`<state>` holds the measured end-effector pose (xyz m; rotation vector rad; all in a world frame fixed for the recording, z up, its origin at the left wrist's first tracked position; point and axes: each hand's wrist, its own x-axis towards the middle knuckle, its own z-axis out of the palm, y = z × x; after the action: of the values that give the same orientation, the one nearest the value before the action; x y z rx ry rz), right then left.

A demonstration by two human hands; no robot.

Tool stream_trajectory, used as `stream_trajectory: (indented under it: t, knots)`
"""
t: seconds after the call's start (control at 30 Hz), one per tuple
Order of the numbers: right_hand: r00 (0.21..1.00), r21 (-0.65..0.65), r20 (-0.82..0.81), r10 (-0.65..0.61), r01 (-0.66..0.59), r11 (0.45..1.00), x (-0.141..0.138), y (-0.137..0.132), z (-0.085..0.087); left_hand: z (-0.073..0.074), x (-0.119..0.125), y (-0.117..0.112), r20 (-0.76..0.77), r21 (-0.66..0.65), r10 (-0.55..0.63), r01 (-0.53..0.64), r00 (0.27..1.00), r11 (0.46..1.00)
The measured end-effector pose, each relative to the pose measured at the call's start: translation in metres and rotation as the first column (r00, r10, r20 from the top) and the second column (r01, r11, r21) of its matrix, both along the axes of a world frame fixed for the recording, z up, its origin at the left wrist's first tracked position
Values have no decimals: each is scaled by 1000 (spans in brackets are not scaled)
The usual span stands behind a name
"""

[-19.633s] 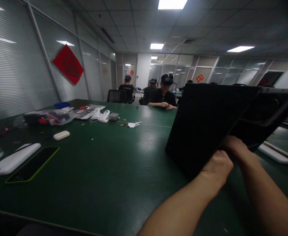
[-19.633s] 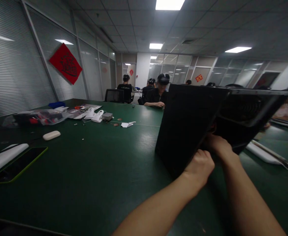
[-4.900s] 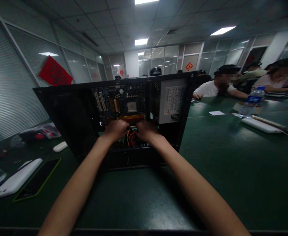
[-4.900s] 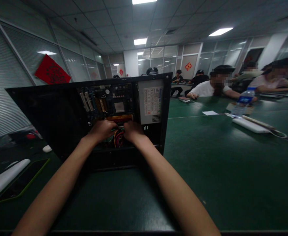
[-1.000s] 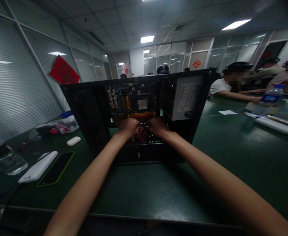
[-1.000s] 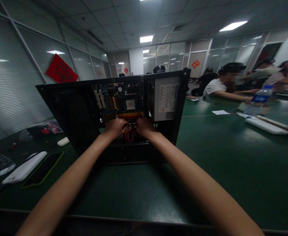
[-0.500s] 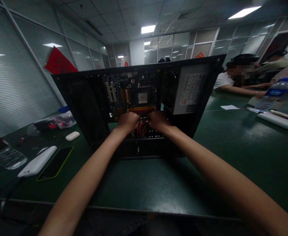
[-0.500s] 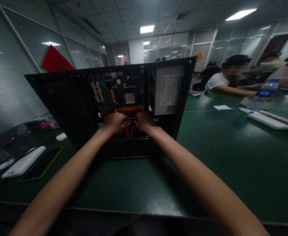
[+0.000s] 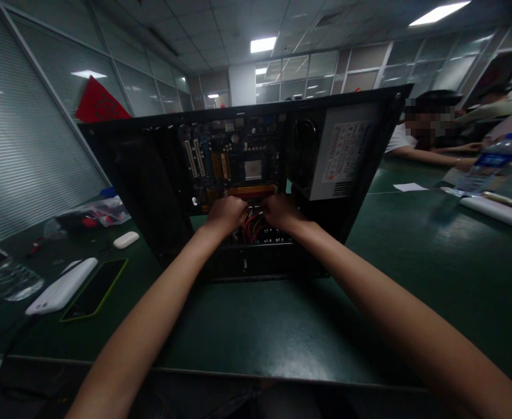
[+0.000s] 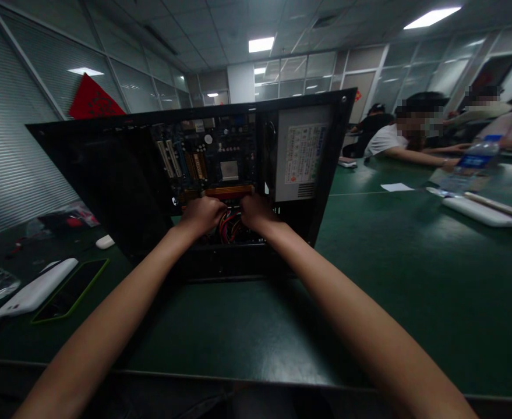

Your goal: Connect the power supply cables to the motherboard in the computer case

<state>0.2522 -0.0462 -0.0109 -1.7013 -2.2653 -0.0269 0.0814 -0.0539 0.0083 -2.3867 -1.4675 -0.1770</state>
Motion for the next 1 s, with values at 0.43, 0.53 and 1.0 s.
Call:
stream_trajectory:
  t: [0.43, 0.53, 1.0]
  knots:
    - [1000, 29, -6, -13, 13, 999, -1, -7, 0, 2, -4, -5, 77, -31, 24, -22, 997, 999]
    - [997, 90, -53, 62, -57, 994, 2, -17, 3, 0, -11, -6, 169, -32, 6, -1, 986, 999]
    - [963, 85, 240, 120, -144, 986, 17, -100, -21, -19, -92, -95, 57, -123, -38, 45, 998, 991]
